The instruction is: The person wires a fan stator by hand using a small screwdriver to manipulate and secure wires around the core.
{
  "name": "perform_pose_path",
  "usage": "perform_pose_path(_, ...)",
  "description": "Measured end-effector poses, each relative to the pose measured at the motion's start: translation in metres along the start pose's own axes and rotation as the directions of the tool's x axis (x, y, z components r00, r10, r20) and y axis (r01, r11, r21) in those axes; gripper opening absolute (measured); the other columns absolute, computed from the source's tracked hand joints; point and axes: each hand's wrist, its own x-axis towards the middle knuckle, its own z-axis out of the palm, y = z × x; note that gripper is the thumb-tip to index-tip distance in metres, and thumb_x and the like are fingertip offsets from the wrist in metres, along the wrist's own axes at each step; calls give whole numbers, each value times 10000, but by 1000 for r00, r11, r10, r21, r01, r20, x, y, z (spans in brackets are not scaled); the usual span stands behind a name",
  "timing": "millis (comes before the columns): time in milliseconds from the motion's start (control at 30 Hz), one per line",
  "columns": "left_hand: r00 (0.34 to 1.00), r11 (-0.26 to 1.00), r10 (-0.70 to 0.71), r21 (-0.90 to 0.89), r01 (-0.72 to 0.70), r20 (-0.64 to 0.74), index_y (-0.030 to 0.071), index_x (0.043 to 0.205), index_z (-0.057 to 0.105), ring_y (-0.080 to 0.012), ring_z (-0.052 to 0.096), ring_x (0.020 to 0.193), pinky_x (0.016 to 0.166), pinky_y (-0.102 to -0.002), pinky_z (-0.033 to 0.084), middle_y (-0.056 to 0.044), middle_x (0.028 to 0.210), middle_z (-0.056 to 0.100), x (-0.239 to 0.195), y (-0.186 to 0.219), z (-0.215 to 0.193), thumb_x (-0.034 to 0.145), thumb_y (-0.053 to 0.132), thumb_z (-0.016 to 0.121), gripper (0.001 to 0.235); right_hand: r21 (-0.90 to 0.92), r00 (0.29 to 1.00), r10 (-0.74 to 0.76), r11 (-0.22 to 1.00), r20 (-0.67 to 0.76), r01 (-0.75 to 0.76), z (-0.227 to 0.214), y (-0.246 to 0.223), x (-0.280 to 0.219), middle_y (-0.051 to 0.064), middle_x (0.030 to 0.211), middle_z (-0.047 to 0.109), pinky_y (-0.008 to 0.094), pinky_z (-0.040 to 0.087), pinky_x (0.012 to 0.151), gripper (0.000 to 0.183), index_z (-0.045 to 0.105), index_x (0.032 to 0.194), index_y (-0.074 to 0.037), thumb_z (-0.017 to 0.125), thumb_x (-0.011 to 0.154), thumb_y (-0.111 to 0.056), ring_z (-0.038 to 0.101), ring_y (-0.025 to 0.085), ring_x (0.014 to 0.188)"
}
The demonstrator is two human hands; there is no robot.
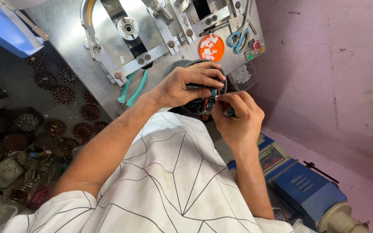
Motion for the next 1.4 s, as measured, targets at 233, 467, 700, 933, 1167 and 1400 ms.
perform_pose_path(233, 1000, 1000, -7, 0, 7, -2, 122, 1229, 744, -247, 556, 1410, 1218, -387, 473, -15, 1308, 709, -1, 0, 1, 859, -3, 800, 395, -58, 993, -88, 995, -82, 83, 6, 2, -6, 79, 947, 693, 277, 587, 703, 221, 715, 967, -46, 803, 797, 63, 728, 155, 800)
perform_pose_path(467, 1000, 1000, 19, -13, -19, -13, 114, 1217, 749, -257, 545, 1421, 1229, -401, 454, -23, 1308, 707, -2, -2, 2, 871, 13, 808, 366, -106, 981, -132, 987, -142, 118, 13, 5, -13, 74, 943, 690, 278, 581, 693, 227, 723, 972, -43, 808, 799, 77, 726, 160, 793)
perform_pose_path(700, 999, 999, 43, 3, -43, -16, 115, 1218, 746, -258, 539, 1431, 1229, -401, 448, -25, 1319, 703, -3, -6, 1, 873, 27, 802, 361, -100, 984, -147, 985, -96, 138, 9, 1, -7, 81, 953, 687, 284, 589, 690, 229, 725, 989, -33, 794, 803, 80, 726, 162, 791)
perform_pose_path(933, 999, 999, 29, 26, -28, -20, 131, 1211, 751, -251, 544, 1422, 1232, -402, 442, -18, 1307, 713, -2, -6, 3, 875, 41, 801, 351, -215, 999, -36, 976, 30, 42, -2, -10, 2, 78, 907, 688, 307, 572, 666, 189, 737, 949, -53, 815, 797, 29, 703, 191, 742)
perform_pose_path(1167, 1000, 999, 17, -39, -18, -21, 131, 1215, 748, -262, 537, 1431, 1204, -393, 463, -23, 1316, 708, -4, -5, 2, 876, 39, 796, 354, -158, 999, -49, 986, 8, 49, -2, -14, 6, 72, 896, 692, 291, 583, 679, 174, 739, 937, -46, 814, 803, 34, 722, 179, 763)
perform_pose_path(1400, 1000, 999, 23, -26, -24, -20, 130, 1217, 750, -261, 541, 1425, 1211, -402, 454, -27, 1316, 708, -3, -6, 1, 871, 54, 805, 358, -112, 999, -43, 993, 15, 45, -2, -9, 2, 64, 914, 694, 279, 597, 693, 167, 730, 946, -45, 809, 819, 30, 735, 169, 784)
